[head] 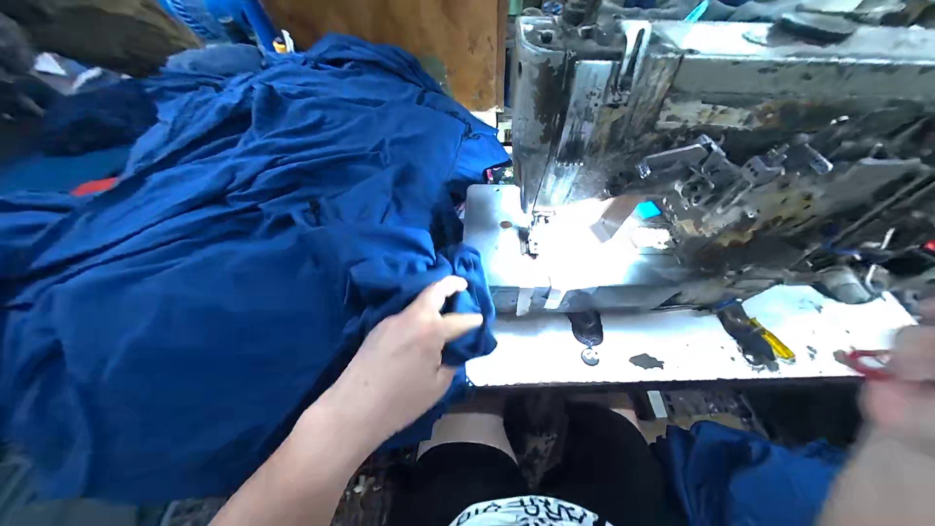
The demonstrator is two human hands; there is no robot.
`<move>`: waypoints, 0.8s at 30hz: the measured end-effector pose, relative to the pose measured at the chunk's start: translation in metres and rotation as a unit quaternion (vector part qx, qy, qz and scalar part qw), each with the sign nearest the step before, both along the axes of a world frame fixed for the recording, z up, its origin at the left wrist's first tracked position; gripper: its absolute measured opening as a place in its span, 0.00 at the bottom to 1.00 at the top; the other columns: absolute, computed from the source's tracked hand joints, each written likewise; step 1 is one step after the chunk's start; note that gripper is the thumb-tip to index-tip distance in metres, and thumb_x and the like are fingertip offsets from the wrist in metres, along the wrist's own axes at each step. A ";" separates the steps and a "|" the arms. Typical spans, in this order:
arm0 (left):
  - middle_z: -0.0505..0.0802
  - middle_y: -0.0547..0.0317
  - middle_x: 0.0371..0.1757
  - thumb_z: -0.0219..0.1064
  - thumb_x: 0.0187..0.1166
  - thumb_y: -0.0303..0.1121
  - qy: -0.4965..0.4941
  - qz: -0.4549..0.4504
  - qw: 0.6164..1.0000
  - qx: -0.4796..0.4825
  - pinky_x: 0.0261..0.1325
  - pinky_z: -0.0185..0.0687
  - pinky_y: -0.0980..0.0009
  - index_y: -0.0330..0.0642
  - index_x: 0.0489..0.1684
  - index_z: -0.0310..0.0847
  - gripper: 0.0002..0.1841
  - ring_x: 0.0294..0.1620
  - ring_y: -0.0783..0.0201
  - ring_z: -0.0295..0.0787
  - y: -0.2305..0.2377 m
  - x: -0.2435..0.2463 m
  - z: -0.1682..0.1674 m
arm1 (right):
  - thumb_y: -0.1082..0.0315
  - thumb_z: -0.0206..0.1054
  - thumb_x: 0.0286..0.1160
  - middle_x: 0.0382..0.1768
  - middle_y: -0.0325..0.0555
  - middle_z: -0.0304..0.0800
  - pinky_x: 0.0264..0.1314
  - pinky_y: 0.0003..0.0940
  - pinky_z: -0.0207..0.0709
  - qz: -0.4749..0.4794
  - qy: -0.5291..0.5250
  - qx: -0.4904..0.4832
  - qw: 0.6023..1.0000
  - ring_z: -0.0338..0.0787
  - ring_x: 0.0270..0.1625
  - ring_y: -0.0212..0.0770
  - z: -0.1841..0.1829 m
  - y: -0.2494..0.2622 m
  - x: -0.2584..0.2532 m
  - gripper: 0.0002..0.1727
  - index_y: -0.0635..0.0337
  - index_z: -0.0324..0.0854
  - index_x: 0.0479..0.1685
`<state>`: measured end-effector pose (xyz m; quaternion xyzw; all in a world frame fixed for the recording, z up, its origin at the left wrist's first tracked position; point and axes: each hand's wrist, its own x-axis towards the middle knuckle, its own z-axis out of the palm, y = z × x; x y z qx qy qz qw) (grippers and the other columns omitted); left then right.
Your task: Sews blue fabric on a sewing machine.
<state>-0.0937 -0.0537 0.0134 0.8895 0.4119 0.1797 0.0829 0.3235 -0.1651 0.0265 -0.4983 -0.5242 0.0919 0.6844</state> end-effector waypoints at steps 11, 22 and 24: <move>0.85 0.62 0.61 0.66 0.77 0.41 -0.080 -0.095 0.982 -0.143 0.64 0.79 0.77 0.58 0.54 0.95 0.14 0.60 0.76 0.81 -0.033 -0.021 0.001 | 0.74 0.62 0.85 0.25 0.41 0.85 0.17 0.16 0.65 0.414 0.439 -0.245 0.759 0.72 0.15 0.23 -0.077 0.075 -0.236 0.05 0.65 0.81 0.49; 0.94 0.70 0.61 0.71 0.60 0.29 0.114 -0.184 0.971 -0.100 0.71 0.53 0.13 0.56 0.38 0.96 0.12 0.87 0.40 0.68 -0.063 -0.061 0.012 | 0.53 0.70 0.78 0.17 0.25 0.84 0.11 0.13 0.64 0.458 0.260 -0.327 0.785 0.71 0.11 0.17 -0.086 0.028 -0.079 0.08 0.44 0.89 0.44; 0.94 0.67 0.62 0.75 0.60 0.27 0.193 -0.156 0.958 -0.141 0.74 0.50 0.15 0.53 0.37 0.96 0.10 0.90 0.41 0.62 -0.064 -0.062 0.012 | 0.59 0.64 0.77 0.19 0.28 0.85 0.11 0.15 0.62 0.319 0.120 -0.408 0.847 0.70 0.10 0.19 -0.071 0.006 -0.029 0.15 0.51 0.88 0.57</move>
